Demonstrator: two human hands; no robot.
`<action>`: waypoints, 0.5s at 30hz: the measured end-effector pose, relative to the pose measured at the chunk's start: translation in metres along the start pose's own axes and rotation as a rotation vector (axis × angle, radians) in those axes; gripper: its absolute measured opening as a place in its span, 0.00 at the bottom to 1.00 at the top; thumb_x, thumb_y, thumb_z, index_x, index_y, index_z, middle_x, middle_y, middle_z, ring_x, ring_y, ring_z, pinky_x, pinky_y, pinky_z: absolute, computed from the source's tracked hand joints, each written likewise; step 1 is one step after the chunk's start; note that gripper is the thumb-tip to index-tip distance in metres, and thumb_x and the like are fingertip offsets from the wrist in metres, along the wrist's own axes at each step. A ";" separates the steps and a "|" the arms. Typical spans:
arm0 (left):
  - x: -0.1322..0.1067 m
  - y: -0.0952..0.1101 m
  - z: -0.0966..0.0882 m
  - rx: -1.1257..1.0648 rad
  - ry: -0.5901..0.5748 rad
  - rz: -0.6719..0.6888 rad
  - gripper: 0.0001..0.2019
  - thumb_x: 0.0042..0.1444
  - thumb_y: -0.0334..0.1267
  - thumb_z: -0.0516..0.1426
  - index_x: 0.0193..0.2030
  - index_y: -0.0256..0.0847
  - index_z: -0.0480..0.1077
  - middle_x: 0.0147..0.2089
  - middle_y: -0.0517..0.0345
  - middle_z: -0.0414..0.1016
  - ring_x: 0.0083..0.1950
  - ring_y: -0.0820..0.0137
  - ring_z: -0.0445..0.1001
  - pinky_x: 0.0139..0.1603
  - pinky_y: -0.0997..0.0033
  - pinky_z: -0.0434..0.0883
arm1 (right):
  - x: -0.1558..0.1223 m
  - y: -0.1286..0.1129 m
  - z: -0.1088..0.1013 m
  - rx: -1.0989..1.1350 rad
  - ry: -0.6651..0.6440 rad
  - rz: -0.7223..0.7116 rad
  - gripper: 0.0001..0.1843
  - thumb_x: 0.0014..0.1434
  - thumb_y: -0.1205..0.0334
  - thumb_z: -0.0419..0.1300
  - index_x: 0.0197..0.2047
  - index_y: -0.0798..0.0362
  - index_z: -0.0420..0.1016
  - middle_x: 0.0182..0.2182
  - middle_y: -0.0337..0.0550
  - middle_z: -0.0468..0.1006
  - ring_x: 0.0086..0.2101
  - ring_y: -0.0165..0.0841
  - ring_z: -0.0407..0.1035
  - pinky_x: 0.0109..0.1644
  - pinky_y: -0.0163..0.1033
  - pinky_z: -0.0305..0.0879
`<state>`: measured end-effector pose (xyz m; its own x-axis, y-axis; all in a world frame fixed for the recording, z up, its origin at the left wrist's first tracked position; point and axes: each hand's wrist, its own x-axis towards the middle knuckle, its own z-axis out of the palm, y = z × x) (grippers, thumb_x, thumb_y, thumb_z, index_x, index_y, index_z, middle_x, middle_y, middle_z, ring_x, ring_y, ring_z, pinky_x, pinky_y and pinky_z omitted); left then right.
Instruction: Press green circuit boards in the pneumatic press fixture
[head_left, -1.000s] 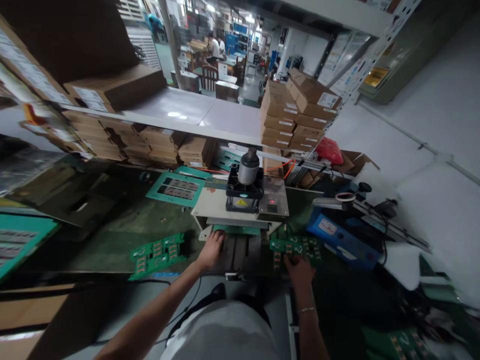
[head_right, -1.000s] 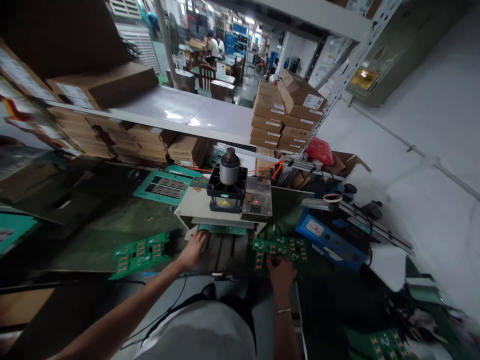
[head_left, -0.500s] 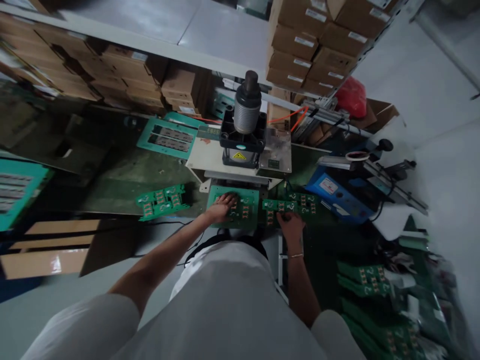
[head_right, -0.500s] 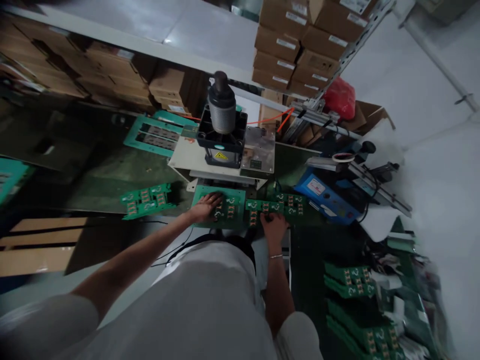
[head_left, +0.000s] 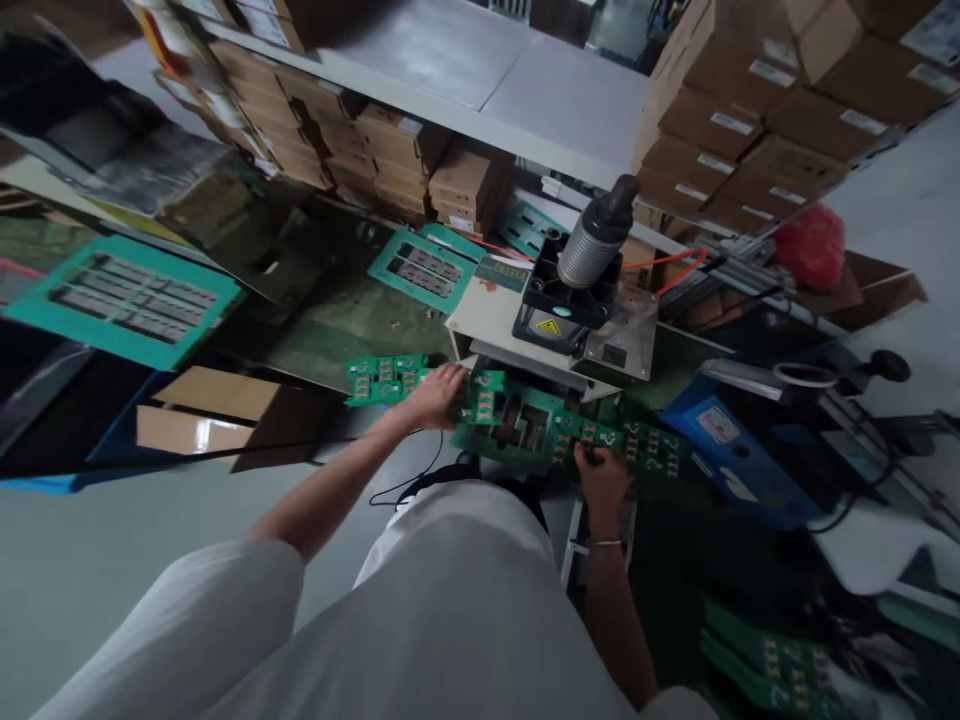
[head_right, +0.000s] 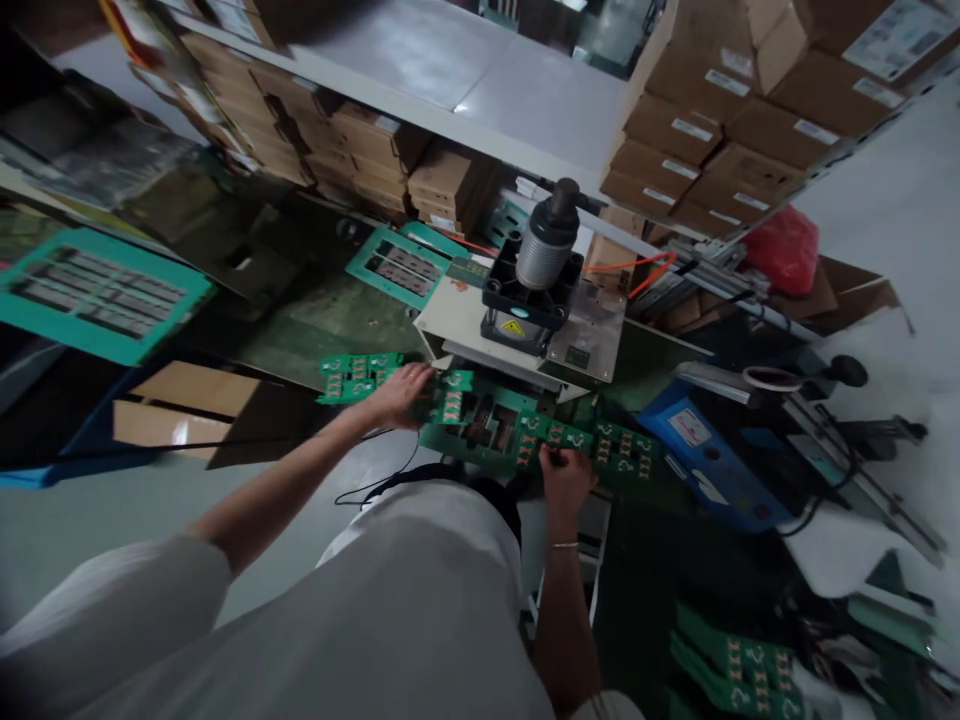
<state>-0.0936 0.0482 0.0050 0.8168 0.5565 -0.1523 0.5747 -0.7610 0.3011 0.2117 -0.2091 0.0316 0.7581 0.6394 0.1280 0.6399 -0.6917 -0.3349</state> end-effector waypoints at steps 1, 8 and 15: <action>-0.013 -0.023 -0.003 -0.002 0.016 -0.072 0.58 0.38 0.49 0.71 0.75 0.28 0.53 0.72 0.28 0.60 0.73 0.39 0.59 0.73 0.46 0.60 | -0.003 -0.007 0.005 -0.002 -0.001 -0.022 0.21 0.60 0.41 0.58 0.29 0.50 0.77 0.33 0.49 0.82 0.40 0.45 0.74 0.46 0.45 0.61; -0.047 -0.135 0.011 -0.049 -0.025 -0.361 0.49 0.35 0.37 0.68 0.68 0.28 0.61 0.66 0.25 0.67 0.69 0.35 0.66 0.67 0.42 0.67 | -0.020 -0.080 0.049 -0.125 -0.190 -0.156 0.17 0.60 0.45 0.61 0.32 0.51 0.78 0.35 0.50 0.82 0.44 0.45 0.74 0.50 0.46 0.57; -0.041 -0.146 0.036 -0.117 0.036 -0.309 0.44 0.47 0.46 0.65 0.70 0.35 0.60 0.68 0.28 0.66 0.73 0.32 0.61 0.66 0.32 0.66 | -0.021 -0.129 0.082 -0.249 -0.366 -0.188 0.20 0.65 0.45 0.59 0.42 0.55 0.80 0.47 0.57 0.81 0.51 0.50 0.71 0.55 0.52 0.57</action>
<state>-0.2094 0.1244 -0.0664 0.6010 0.7681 -0.2208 0.7836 -0.5118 0.3522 0.1027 -0.1057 -0.0043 0.5612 0.8062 -0.1875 0.8059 -0.5838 -0.0980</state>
